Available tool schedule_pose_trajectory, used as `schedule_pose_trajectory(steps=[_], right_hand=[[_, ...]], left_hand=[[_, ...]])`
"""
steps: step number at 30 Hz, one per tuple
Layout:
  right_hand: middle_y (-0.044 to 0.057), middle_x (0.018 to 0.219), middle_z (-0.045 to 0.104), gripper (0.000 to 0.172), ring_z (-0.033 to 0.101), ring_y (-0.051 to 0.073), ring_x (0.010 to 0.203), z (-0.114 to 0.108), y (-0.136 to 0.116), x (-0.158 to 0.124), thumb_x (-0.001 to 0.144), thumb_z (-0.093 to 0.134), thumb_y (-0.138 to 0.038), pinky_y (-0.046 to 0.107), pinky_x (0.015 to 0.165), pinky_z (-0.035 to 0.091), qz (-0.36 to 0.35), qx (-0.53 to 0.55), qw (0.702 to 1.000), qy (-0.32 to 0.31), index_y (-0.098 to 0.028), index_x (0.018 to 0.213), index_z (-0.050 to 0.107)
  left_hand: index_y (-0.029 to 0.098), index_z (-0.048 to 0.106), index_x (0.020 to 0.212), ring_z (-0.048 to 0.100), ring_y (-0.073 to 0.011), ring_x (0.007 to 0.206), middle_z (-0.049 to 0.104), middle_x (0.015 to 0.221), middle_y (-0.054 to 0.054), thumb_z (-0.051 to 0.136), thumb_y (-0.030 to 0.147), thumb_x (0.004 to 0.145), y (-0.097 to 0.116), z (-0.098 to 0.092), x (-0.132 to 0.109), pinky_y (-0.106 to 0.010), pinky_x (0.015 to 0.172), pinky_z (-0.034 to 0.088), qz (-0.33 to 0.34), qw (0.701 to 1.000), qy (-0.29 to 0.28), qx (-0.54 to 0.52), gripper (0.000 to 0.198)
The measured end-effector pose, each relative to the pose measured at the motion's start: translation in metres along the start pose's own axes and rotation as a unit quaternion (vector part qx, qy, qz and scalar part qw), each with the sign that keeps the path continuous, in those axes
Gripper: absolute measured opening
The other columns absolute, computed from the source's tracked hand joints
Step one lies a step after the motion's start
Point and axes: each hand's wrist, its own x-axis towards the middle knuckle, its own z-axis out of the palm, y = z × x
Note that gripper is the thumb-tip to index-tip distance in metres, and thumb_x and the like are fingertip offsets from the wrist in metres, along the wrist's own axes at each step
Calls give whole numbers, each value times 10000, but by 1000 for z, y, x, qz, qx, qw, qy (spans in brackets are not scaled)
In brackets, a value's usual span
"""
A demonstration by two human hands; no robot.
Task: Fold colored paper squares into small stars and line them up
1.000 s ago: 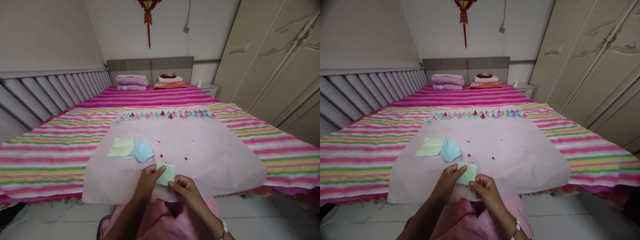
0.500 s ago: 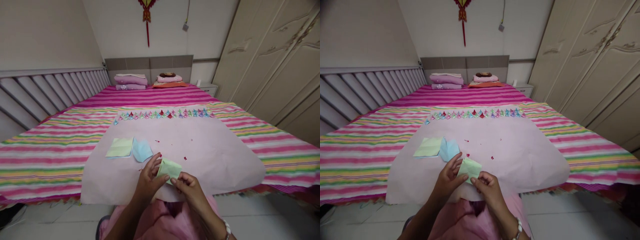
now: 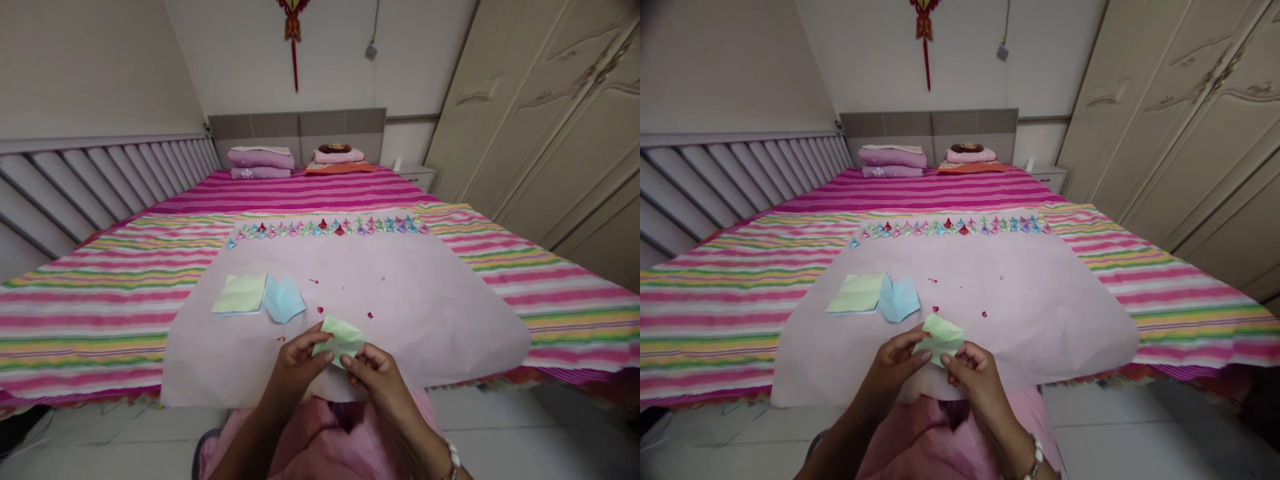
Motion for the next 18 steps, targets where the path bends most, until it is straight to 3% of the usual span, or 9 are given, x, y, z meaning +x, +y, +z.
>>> schedule_pose_trajectory(steps=[2,6,13,18], right_hand=[[-41,443,538,295,419,68,418,0,0,0,645,767,-394,196,453,295,-2,-1,1000,0,-147,615,609],[-44,439,532,301,417,67,413,2,-1,-2,633,773,-398,193,448,290,4,-5,1000,-13,-145,619,611],[-42,437,535,306,409,62,409,4,0,-3,651,762,-394,191,445,274,20,3,999,-27,-145,611,590],[-35,441,546,271,406,62,408,6,-1,-5,700,725,-378,195,450,273,40,20,998,-39,-138,654,608]], left_hand=[[192,731,832,604,-263,1038,699,1057,-79,775,211,616,-1,0,-1,-367,901,461,2,1000,-7,7,221],[224,660,1090,623,-243,980,695,1053,-79,769,215,630,2,0,0,-362,854,475,-13,1000,-14,-10,472],[169,739,796,598,-236,943,665,985,-78,718,211,681,6,2,1,-333,827,467,56,995,-35,71,124],[212,745,841,601,-212,946,658,998,-61,633,154,744,-2,-3,0,-299,809,472,78,988,-56,124,159]])
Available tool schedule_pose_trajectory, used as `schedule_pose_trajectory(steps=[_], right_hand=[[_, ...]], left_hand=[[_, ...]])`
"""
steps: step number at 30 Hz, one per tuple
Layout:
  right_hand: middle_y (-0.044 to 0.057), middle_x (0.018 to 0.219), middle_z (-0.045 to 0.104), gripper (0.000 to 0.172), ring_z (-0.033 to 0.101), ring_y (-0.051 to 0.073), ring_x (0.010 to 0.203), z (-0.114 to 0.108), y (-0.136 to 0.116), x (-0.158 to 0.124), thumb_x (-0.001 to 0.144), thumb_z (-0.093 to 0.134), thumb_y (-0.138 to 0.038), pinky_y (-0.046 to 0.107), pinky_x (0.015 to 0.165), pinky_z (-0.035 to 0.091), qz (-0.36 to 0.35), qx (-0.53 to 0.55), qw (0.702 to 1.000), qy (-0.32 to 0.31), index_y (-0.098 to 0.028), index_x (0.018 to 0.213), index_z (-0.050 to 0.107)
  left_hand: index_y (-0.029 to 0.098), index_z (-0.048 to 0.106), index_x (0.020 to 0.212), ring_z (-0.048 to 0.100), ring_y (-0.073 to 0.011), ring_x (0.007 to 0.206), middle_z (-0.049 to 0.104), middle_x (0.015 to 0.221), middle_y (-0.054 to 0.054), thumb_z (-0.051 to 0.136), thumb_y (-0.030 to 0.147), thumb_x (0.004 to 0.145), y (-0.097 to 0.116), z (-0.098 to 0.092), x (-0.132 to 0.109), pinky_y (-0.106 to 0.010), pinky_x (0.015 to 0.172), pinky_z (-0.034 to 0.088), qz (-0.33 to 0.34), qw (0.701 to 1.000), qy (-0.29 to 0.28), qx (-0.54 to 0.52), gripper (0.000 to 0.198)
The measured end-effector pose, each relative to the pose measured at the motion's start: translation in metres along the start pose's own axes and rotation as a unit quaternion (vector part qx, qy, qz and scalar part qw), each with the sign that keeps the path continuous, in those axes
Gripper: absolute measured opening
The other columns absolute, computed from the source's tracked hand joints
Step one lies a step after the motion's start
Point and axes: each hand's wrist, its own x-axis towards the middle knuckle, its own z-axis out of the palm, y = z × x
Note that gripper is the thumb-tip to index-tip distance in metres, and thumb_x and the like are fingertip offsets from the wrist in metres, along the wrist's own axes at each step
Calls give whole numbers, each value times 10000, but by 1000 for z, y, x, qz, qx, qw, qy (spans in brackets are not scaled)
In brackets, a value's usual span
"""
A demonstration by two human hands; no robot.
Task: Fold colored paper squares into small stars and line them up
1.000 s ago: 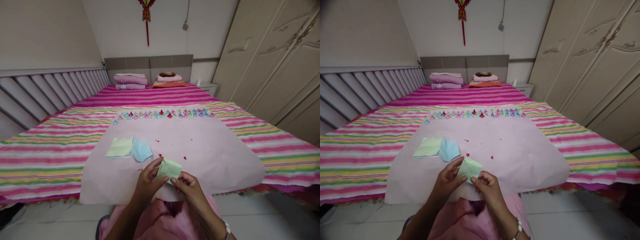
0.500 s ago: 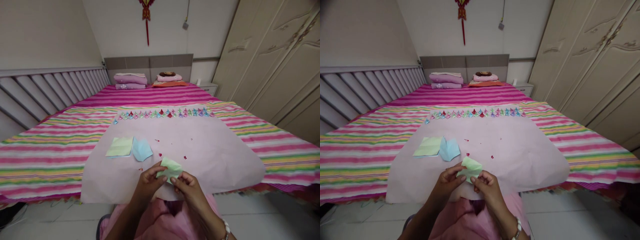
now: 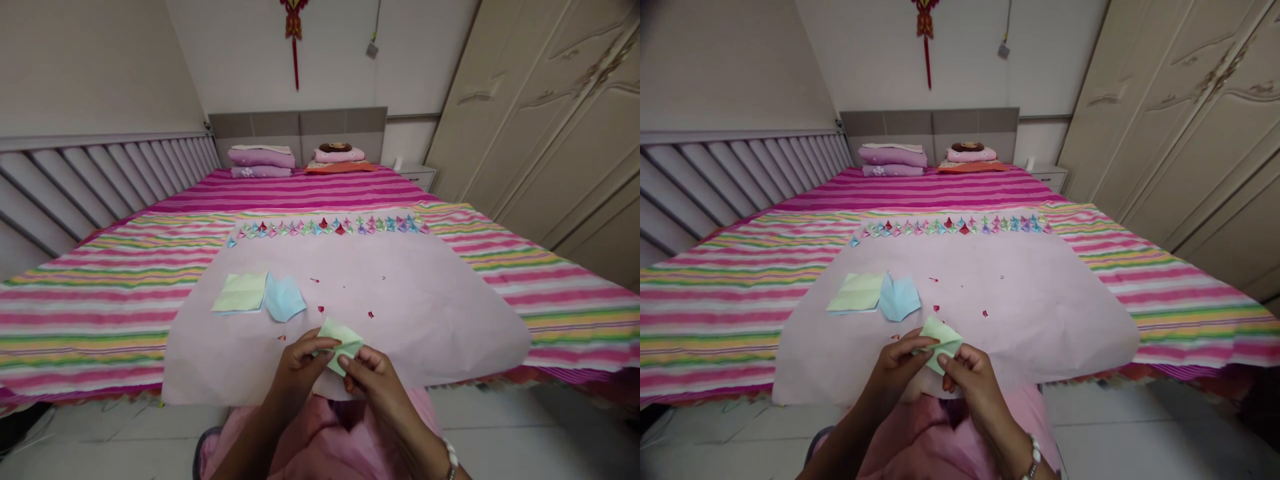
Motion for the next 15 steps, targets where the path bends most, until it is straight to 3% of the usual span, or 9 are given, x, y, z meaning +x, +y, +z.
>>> schedule_pose_trajectory(steps=[5,8,12,15], right_hand=[[-30,442,552,205,411,66,406,0,0,0,736,670,-324,199,455,270,6,23,1000,-3,-130,684,624],[-29,444,552,168,423,73,410,0,1,0,735,644,-293,203,462,277,6,26,1000,-3,-128,707,637],[-27,440,551,168,425,78,407,1,1,0,734,632,-298,207,462,277,19,9,1000,-3,-130,725,640],[-26,460,551,170,442,90,435,0,-1,-1,732,632,-302,213,475,289,23,-10,999,-19,-134,755,651]], left_hand=[[265,722,959,590,-191,965,619,1036,-45,569,110,778,6,-3,-5,-280,808,465,34,996,-60,48,283],[260,697,1025,579,-197,971,594,1026,-49,622,161,765,11,-3,-7,-279,799,471,11,994,-88,57,288],[222,735,911,593,-177,855,612,886,-46,579,278,822,9,-2,-5,-275,749,472,-16,997,-49,61,188],[199,742,827,591,-165,768,627,790,-36,627,260,780,5,-1,-2,-262,689,464,-13,996,-8,92,139]])
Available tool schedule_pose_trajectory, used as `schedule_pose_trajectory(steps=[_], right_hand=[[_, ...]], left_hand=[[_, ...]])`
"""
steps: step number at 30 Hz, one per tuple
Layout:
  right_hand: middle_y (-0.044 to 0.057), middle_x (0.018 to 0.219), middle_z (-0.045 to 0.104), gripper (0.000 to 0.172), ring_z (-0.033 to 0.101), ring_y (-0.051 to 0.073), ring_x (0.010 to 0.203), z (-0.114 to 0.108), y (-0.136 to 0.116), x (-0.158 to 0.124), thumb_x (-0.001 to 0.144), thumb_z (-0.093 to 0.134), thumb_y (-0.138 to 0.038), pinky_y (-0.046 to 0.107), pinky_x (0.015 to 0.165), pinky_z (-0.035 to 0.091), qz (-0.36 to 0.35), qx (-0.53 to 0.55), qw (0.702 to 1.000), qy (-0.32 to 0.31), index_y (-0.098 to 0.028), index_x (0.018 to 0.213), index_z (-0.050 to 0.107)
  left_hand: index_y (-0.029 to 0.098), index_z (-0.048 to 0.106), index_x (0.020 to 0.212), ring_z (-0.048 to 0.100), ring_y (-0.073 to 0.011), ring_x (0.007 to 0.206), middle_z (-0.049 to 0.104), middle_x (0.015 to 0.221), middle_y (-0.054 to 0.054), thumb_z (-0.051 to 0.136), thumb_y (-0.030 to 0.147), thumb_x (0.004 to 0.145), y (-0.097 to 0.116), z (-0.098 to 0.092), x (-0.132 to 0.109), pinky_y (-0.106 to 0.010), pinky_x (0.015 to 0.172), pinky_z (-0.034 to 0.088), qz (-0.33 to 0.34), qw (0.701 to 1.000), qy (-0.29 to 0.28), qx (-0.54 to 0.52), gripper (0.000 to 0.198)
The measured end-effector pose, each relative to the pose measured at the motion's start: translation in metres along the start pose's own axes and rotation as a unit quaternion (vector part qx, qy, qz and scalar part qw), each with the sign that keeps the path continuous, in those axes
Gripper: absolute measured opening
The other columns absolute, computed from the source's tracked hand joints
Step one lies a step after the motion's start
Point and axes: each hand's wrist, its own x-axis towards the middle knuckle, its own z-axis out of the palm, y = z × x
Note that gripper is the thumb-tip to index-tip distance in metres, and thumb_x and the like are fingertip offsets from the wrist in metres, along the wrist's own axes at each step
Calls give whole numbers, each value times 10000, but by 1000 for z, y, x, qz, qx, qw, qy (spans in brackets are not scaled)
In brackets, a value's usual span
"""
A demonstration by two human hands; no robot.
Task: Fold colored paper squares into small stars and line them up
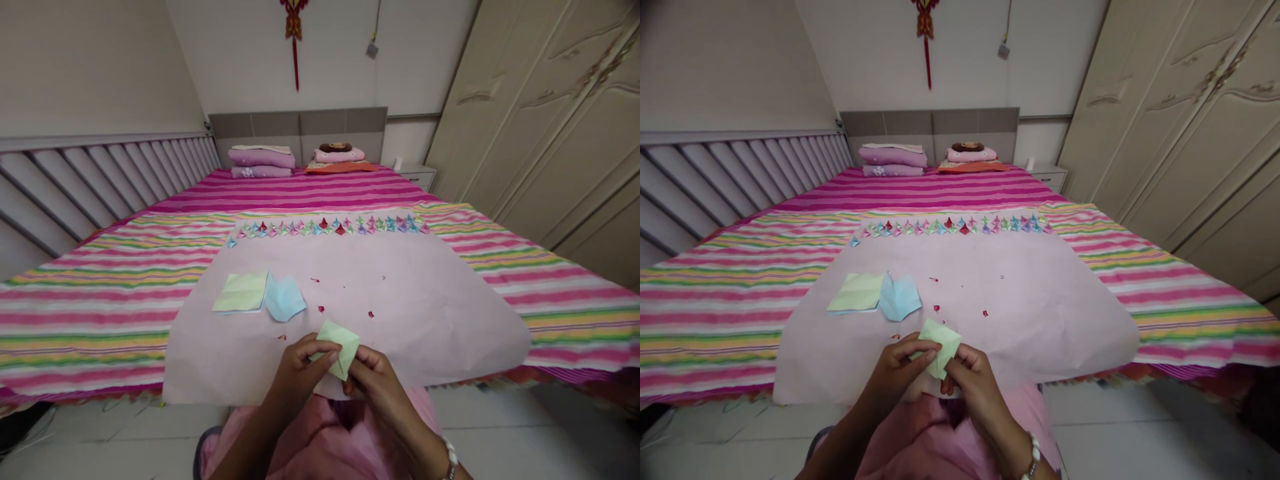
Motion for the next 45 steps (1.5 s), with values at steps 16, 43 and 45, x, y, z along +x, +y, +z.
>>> schedule_pose_trajectory(steps=[16,43,45], right_hand=[[-24,541,565,236,419,93,494,0,-5,5,619,780,-356,218,497,323,-47,21,996,74,-152,699,690],[39,678,695,253,572,174,579,4,-1,5,605,794,-328,271,564,435,-23,61,993,96,-141,759,724],[37,681,694,231,571,172,586,5,1,4,611,789,-311,269,573,438,-23,59,994,84,-141,753,724]], left_hand=[[172,489,1255,651,-208,826,685,918,-71,796,255,585,-1,7,2,-294,699,507,-108,968,121,-191,742],[139,703,776,602,-171,669,696,717,-31,759,379,630,-10,17,-3,-276,660,455,-146,966,53,-207,287],[143,678,661,568,-135,581,665,621,-1,764,399,616,-9,15,-1,-241,585,438,-159,962,88,-206,273]])
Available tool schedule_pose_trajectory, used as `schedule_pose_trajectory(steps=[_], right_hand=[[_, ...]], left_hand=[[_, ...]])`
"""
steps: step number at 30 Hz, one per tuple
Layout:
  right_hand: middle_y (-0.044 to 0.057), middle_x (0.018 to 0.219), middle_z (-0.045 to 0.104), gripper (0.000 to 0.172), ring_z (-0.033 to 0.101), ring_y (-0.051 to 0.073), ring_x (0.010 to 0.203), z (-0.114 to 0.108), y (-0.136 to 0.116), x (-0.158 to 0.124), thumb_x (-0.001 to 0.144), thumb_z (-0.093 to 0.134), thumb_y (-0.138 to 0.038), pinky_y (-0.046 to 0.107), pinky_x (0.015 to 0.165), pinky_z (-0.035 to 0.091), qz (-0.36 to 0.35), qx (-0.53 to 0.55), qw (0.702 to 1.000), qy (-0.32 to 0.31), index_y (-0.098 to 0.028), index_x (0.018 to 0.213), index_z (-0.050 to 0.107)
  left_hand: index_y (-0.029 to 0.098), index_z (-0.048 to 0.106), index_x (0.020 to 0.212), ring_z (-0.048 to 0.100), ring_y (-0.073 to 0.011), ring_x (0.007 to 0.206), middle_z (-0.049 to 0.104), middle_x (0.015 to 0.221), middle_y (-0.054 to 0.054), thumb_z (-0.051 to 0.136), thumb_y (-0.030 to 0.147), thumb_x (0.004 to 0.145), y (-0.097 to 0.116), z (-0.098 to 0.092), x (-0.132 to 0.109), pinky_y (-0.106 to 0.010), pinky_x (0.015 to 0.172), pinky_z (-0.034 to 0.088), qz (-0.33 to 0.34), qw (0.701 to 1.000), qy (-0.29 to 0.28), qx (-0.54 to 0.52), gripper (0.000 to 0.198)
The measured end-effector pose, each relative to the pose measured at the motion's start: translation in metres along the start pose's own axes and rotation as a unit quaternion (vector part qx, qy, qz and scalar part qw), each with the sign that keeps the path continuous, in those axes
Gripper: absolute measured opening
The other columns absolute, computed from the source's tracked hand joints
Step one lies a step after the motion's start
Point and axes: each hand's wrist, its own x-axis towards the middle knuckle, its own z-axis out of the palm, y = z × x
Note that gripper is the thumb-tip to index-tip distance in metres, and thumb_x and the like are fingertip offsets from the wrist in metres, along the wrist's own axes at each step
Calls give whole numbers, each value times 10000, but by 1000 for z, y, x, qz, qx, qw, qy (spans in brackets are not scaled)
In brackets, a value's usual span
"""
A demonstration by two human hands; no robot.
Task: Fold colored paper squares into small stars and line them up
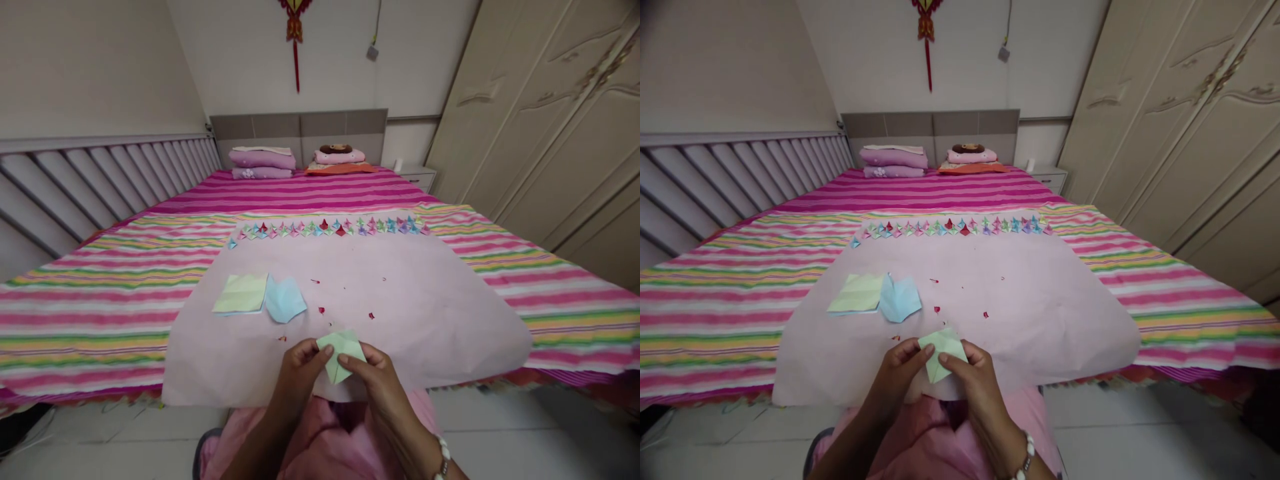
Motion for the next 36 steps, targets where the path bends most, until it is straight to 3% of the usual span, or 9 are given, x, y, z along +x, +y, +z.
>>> schedule_pose_trajectory(steps=[5,10,15,18,21,26,30,34,36], right_hand=[[25,685,691,178,572,165,603,2,4,-1,624,774,-263,260,591,440,7,15,1000,-2,-148,748,719],[33,696,689,202,583,185,632,4,4,0,632,775,-288,275,602,451,-11,17,999,36,-151,767,711],[26,690,674,213,568,176,631,5,4,1,639,776,-329,273,602,447,-36,16,998,57,-159,733,687],[46,749,688,255,584,194,664,4,-3,-2,674,746,-373,299,634,452,-17,38,999,-19,-167,815,694],[88,943,686,435,593,247,871,1,-13,-5,649,745,-421,339,757,443,-21,70,988,-135,-176,1003,677],[91,1210,593,649,509,259,1101,-9,-22,-3,540,814,-247,350,863,406,-6,76,985,-157,-234,1158,615],[80,1145,635,563,555,224,1045,-10,-19,0,581,792,-187,337,890,403,14,80,983,-166,-234,1119,637],[40,799,696,212,613,154,717,-7,-17,2,614,784,-213,263,691,458,20,80,984,-160,-176,803,696],[15,651,668,165,583,124,586,-6,-17,3,608,797,-225,232,595,445,19,76,987,-137,-156,671,660]], left_hand=[[141,650,601,536,-114,539,621,548,20,764,413,611,7,3,-1,-215,534,415,6,998,51,-26,296],[152,677,888,618,-173,718,696,808,-48,714,429,681,-2,11,-7,-268,666,465,-2,998,22,-67,347],[137,680,775,559,-103,653,650,708,-9,755,379,655,-19,13,-8,-217,669,434,-43,998,4,-56,281],[115,646,683,487,-67,568,564,594,22,743,375,677,-14,9,-5,-191,606,401,-57,994,-6,-96,278],[108,625,694,456,-54,538,541,593,22,760,332,665,-1,0,-4,-178,550,362,-111,978,-43,-169,264],[103,592,706,397,-44,484,481,579,34,659,239,753,8,-14,-9,-190,525,337,-237,910,-163,-299,158],[90,596,762,398,-51,491,442,571,43,626,203,764,0,-14,-15,-202,544,337,-283,858,-234,-358,117],[103,577,717,411,-56,500,446,583,44,653,219,732,-8,-11,-18,-208,556,343,-316,830,-261,-378,139],[110,573,699,413,-55,497,458,588,45,672,231,707,-8,-9,-17,-211,562,347,-322,834,-261,-365,157]])
